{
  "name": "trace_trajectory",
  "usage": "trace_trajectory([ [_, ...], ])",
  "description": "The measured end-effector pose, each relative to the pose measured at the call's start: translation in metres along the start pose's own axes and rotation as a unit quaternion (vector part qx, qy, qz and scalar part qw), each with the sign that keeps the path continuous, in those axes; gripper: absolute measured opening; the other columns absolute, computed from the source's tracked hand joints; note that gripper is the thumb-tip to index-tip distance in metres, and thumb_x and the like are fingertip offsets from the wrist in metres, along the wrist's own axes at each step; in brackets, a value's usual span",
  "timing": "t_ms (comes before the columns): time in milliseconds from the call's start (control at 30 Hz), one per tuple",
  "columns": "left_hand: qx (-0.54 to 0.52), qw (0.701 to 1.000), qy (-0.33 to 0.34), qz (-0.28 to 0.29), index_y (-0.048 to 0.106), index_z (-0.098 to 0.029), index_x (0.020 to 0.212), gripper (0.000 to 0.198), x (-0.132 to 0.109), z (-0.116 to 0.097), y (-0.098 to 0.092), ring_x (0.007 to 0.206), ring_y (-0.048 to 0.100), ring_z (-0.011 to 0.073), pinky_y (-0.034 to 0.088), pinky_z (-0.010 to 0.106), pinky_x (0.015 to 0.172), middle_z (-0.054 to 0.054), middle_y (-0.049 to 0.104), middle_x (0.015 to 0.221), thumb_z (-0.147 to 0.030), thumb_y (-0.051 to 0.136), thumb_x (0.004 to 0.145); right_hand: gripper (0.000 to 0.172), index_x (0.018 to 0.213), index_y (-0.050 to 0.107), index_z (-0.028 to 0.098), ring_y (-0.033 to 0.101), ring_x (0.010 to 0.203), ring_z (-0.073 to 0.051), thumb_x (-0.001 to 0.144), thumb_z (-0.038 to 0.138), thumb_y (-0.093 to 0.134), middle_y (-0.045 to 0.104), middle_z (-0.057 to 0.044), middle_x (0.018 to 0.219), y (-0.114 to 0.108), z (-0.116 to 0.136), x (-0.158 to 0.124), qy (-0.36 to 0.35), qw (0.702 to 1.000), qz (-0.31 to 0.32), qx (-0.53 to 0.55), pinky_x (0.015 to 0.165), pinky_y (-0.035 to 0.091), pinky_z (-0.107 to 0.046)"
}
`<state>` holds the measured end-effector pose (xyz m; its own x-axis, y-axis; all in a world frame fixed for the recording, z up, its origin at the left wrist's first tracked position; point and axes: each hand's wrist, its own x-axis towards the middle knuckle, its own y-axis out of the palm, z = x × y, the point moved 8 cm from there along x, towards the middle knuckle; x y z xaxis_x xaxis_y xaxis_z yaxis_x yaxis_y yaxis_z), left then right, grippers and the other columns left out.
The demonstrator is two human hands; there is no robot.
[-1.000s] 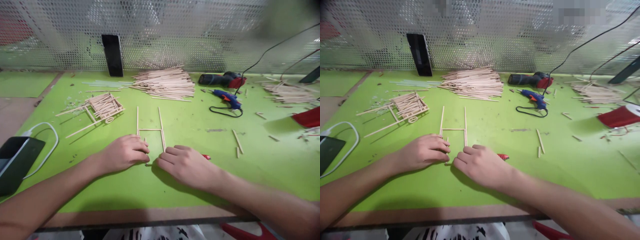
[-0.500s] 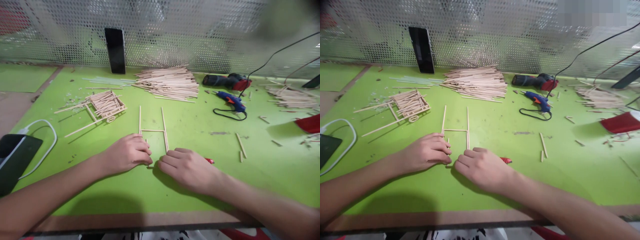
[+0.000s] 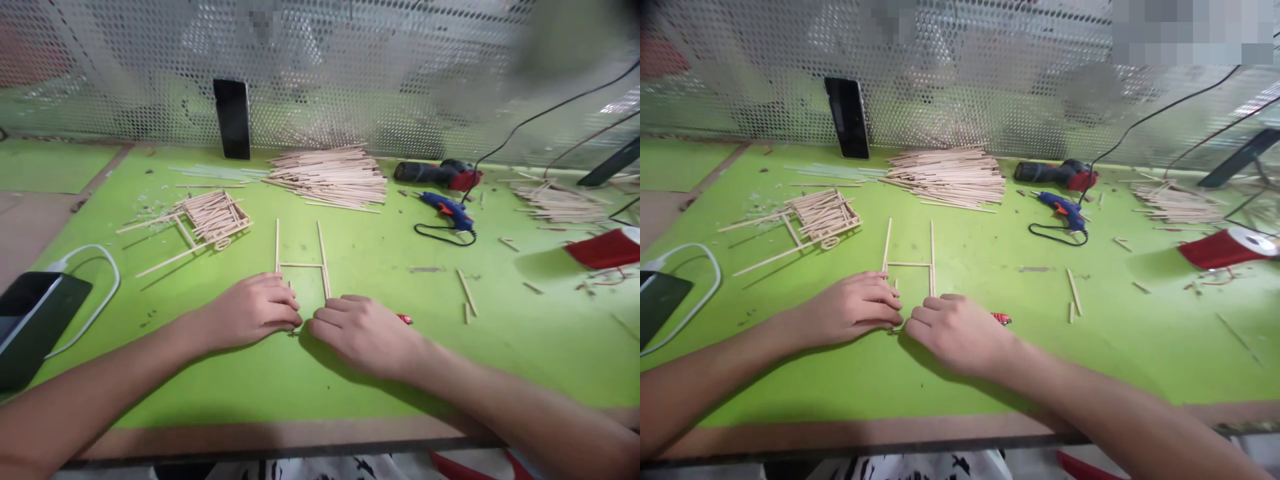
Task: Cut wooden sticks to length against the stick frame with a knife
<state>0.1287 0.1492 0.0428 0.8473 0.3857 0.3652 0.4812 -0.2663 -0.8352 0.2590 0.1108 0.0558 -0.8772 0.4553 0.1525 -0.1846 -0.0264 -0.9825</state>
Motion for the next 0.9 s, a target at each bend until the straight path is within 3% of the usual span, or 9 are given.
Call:
trace_trajectory([
  [67,0.000,0.999,-0.046,0.016,0.074,-0.026,0.130,0.026,-0.001,0.006,-0.002,0.117,0.073,0.0242,0.047,0.052,0.121,0.006,0.079,0.126,-0.035,0.062,0.108,0.022,0.095,0.063,0.018,0.052,0.076,-0.019,0.110,0.015,0.047,0.065,0.000,0.085,0.000,0.000,0.000,0.002,1.000,-0.002,-0.008,0.071,0.037,-0.035],
  [167,0.017,0.988,-0.145,0.041,0.057,-0.026,0.155,0.059,-0.006,0.023,-0.008,0.140,0.062,0.0338,0.042,0.062,0.126,0.012,0.064,0.154,-0.051,0.066,0.103,0.019,0.093,0.062,0.019,0.051,0.074,-0.019,0.108,0.016,0.051,0.064,0.000,0.083,0.000,-0.001,0.000,0.011,1.000,0.002,-0.022,0.069,0.035,-0.036],
  [267,0.044,0.969,-0.229,0.078,0.043,-0.020,0.165,0.089,-0.014,0.043,-0.008,0.150,0.051,0.0418,0.039,0.066,0.127,0.018,0.050,0.167,-0.069,0.066,0.096,0.019,0.092,0.062,0.019,0.050,0.073,-0.019,0.108,0.016,0.052,0.064,0.000,0.082,-0.001,-0.001,0.000,0.016,1.000,0.004,-0.026,0.068,0.033,-0.036],
  [367,0.064,0.961,-0.258,0.075,0.041,-0.018,0.166,0.095,-0.017,0.057,-0.007,0.149,0.052,0.0440,0.041,0.068,0.124,0.020,0.049,0.167,-0.074,0.065,0.094,0.018,0.092,0.061,0.019,0.051,0.073,-0.019,0.107,0.014,0.052,0.065,-0.001,0.082,-0.003,-0.001,-0.001,0.020,0.999,0.005,-0.026,0.068,0.032,-0.035],
  [467,0.087,0.966,-0.240,0.045,0.044,-0.017,0.164,0.087,-0.013,0.060,-0.009,0.147,0.054,0.0446,0.044,0.071,0.121,0.021,0.051,0.165,-0.068,0.065,0.097,0.015,0.092,0.061,0.019,0.052,0.074,-0.019,0.105,0.014,0.055,0.064,0.000,0.082,-0.004,-0.003,-0.003,0.024,0.999,0.011,-0.028,0.068,0.032,-0.035],
  [533,0.097,0.972,-0.212,0.019,0.049,-0.018,0.160,0.072,-0.010,0.054,-0.013,0.146,0.056,0.0414,0.045,0.070,0.121,0.019,0.054,0.163,-0.060,0.061,0.103,0.015,0.093,0.061,0.019,0.052,0.074,-0.019,0.106,0.015,0.055,0.065,-0.001,0.083,-0.005,-0.004,-0.004,0.023,0.999,0.012,-0.031,0.068,0.032,-0.034],
  [667,0.055,0.993,-0.102,-0.008,0.065,-0.025,0.145,0.039,-0.005,0.021,-0.018,0.136,0.066,0.0303,0.050,0.058,0.120,0.010,0.070,0.148,-0.031,0.051,0.109,0.017,0.094,0.061,0.018,0.052,0.075,-0.018,0.108,0.014,0.053,0.066,-0.001,0.084,-0.006,-0.001,-0.004,0.015,0.999,-0.002,-0.034,0.069,0.033,-0.034],
  [767,-0.015,0.999,-0.042,0.017,0.069,-0.022,0.139,0.038,-0.007,-0.001,-0.015,0.133,0.068,0.0269,0.051,0.051,0.120,0.010,0.071,0.146,-0.023,0.054,0.103,0.018,0.095,0.062,0.018,0.052,0.076,-0.019,0.109,0.013,0.052,0.066,-0.001,0.084,-0.007,0.001,-0.003,0.013,1.000,-0.012,-0.022,0.070,0.036,-0.034],
  [900,-0.072,0.997,-0.001,0.035,0.072,-0.023,0.135,0.039,-0.011,-0.012,-0.010,0.129,0.072,0.0260,0.054,0.046,0.116,0.007,0.075,0.140,-0.025,0.062,0.097,0.019,0.098,0.063,0.017,0.053,0.077,-0.018,0.110,0.013,0.050,0.066,-0.002,0.086,-0.004,0.002,-0.002,-0.003,1.000,-0.010,-0.004,0.072,0.039,-0.033],
])
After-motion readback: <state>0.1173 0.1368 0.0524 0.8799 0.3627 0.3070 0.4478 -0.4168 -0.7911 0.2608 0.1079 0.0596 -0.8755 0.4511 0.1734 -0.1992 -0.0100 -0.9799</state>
